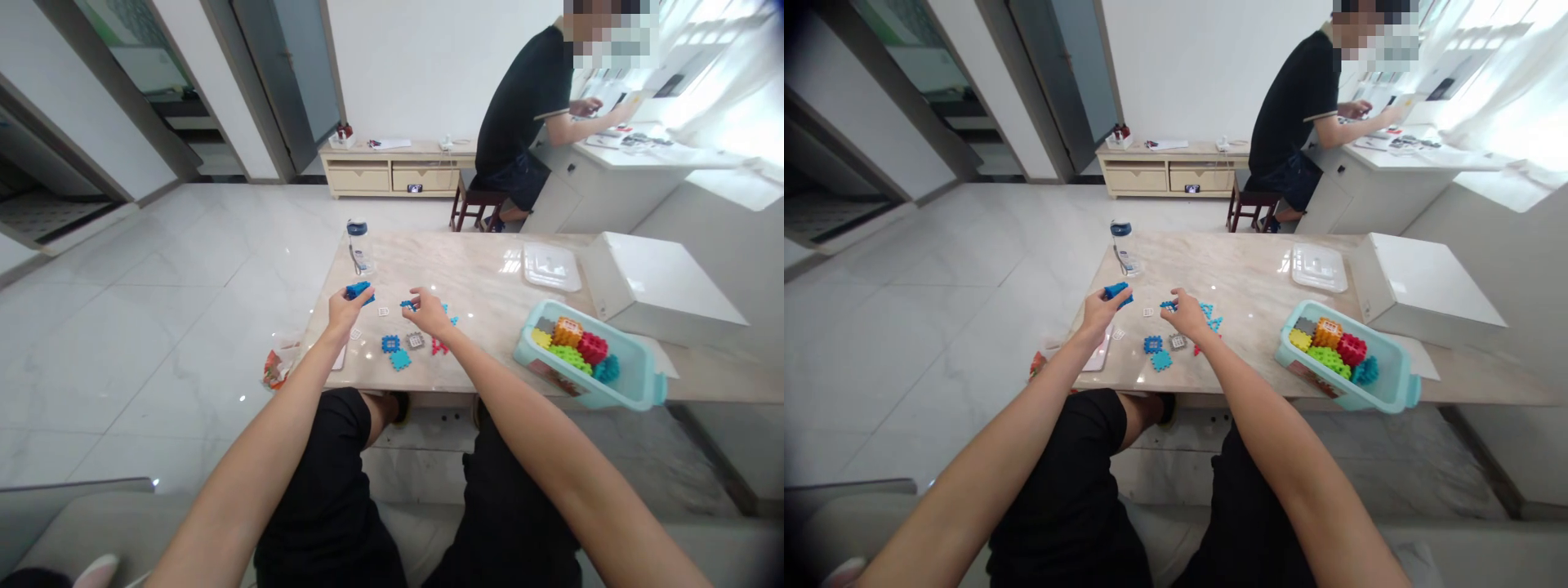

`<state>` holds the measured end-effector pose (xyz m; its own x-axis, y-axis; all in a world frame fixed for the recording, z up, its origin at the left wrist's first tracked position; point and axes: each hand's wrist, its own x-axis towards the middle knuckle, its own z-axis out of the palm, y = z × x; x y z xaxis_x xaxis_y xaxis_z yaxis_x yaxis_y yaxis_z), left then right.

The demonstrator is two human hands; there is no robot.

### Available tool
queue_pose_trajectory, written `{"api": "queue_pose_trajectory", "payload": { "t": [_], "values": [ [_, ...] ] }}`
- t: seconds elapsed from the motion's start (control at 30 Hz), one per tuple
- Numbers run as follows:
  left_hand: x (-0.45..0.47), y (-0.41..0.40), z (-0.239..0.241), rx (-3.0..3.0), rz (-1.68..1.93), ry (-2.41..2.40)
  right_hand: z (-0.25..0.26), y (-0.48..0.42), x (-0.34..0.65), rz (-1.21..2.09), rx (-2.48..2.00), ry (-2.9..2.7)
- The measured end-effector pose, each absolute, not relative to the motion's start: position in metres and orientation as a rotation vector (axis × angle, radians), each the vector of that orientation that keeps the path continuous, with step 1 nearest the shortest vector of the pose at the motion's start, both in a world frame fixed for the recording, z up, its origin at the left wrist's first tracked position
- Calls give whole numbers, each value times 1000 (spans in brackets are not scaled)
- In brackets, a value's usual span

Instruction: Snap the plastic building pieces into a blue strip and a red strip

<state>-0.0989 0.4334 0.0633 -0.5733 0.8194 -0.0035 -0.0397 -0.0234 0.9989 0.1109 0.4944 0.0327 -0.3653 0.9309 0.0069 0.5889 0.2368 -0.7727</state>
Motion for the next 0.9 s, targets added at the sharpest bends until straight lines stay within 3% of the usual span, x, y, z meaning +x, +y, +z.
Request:
{"api": "queue_pose_trajectory", "payload": {
  "t": [0.2, 0.37, 0.9],
  "values": [
    [-43, 448, 80, 1227, 1490, 1514, 58, 480, 170, 1480, -1297, -1289],
    [22, 452, 101, 1529, 1346, 1372, 88, 469, 208, 1688, -1125, -929],
    [70, 443, 115, 1879, 1243, 1399, 110, 467, 250, 1930, -946, -822]
  ]
}}
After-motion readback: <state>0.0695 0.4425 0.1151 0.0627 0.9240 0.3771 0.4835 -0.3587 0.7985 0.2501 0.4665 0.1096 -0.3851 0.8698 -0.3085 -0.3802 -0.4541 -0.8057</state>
